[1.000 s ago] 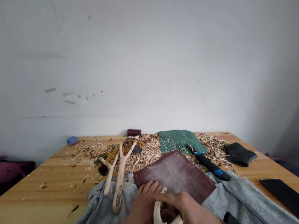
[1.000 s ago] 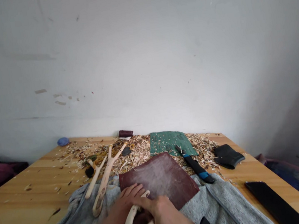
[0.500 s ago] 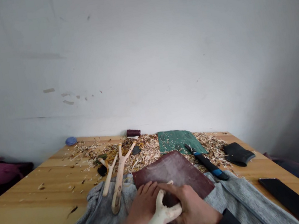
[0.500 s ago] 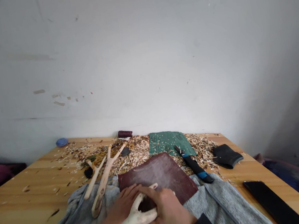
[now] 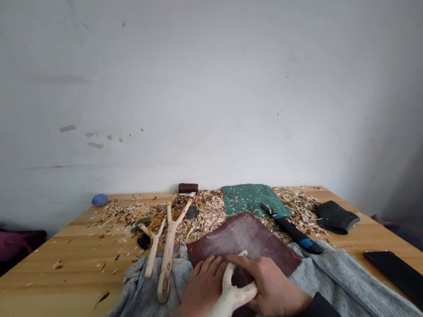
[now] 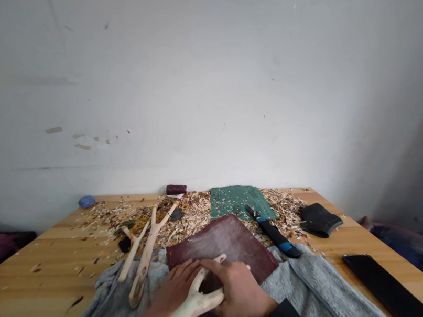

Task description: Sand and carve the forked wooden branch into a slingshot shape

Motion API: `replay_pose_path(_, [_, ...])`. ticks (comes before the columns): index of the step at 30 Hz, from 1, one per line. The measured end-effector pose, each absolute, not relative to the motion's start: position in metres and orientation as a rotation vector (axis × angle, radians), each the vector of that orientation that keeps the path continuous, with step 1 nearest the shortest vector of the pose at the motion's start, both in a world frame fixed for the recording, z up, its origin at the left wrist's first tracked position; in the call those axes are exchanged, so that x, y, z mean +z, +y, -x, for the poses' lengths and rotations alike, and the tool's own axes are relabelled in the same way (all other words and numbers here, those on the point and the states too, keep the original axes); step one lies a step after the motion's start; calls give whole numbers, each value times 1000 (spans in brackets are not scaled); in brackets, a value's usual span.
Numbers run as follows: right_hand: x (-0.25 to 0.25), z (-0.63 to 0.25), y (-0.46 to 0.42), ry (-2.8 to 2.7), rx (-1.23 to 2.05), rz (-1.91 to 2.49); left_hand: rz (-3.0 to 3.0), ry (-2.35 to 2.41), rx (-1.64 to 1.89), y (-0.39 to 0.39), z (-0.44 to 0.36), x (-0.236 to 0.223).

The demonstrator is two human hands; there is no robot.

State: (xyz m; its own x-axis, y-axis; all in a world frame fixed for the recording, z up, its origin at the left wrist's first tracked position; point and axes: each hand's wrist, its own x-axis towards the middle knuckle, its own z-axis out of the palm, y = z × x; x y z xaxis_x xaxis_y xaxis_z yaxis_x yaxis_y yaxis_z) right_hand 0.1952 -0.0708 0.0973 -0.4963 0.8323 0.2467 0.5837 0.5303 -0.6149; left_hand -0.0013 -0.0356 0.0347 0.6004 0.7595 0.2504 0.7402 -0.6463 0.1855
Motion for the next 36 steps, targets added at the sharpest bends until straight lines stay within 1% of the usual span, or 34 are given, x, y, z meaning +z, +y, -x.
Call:
replay_pose_path(2, [93, -198, -68, -2288, 496, 1276, -2766, 1318, 346, -32, 1, 34])
replay_pose_path(4, [94, -197, -69, -2293, 524, 1271, -2751, 1350, 307, -34, 0, 37])
replay_pose_path(8, [105, -185, -80, -2206, 874, 964, -2699, 1390, 415, -48, -1, 53])
replay_pose_path(10, [111, -178, -87, -2159, 1054, 809, -2711, 1337, 382, -54, 0, 62])
replay_pose_path(12, [114, -173, -90, -2127, 1146, 727, -2690, 1328, 334, -55, 0, 68])
replay_pose_path(14, [114, -173, -90, -2114, 1120, 728, -2670, 1331, 321, -54, 0, 69])
replay_pose_path(16, [111, -179, -85, -2113, 1007, 796, -2650, 1350, 368, -52, -2, 67])
replay_pose_path(18, [104, -188, -77, -2120, 856, 929, -2629, 1372, 450, -52, -2, 66])
replay_pose_path(20, [98, -199, -68, -2089, 711, 1094, -2641, 1293, 548, -55, -2, 68])
replay_pose_path(22, [93, -208, -60, -1964, 667, 1191, -2646, 1203, 595, -59, 1, 72])
replay_pose_path(25, [92, -214, -55, -1575, 846, 1108, -2535, 1251, 657, -61, 2, 79])
replay_pose_path(28, [99, -213, -58, -1098, 1155, 818, -2359, 1281, 925, -59, 1, 85])
replay_pose_path(30, [106, -211, -62, -881, 1346, 636, -2192, 1259, 1063, -58, -1, 88])
replay_pose_path(33, [112, -207, -64, -739, 1550, 506, -1977, 1166, 1115, -60, -2, 92])
replay_pose_path(36, [113, -205, -63, -665, 1636, 482, -1942, 1005, 1165, -66, -2, 96])
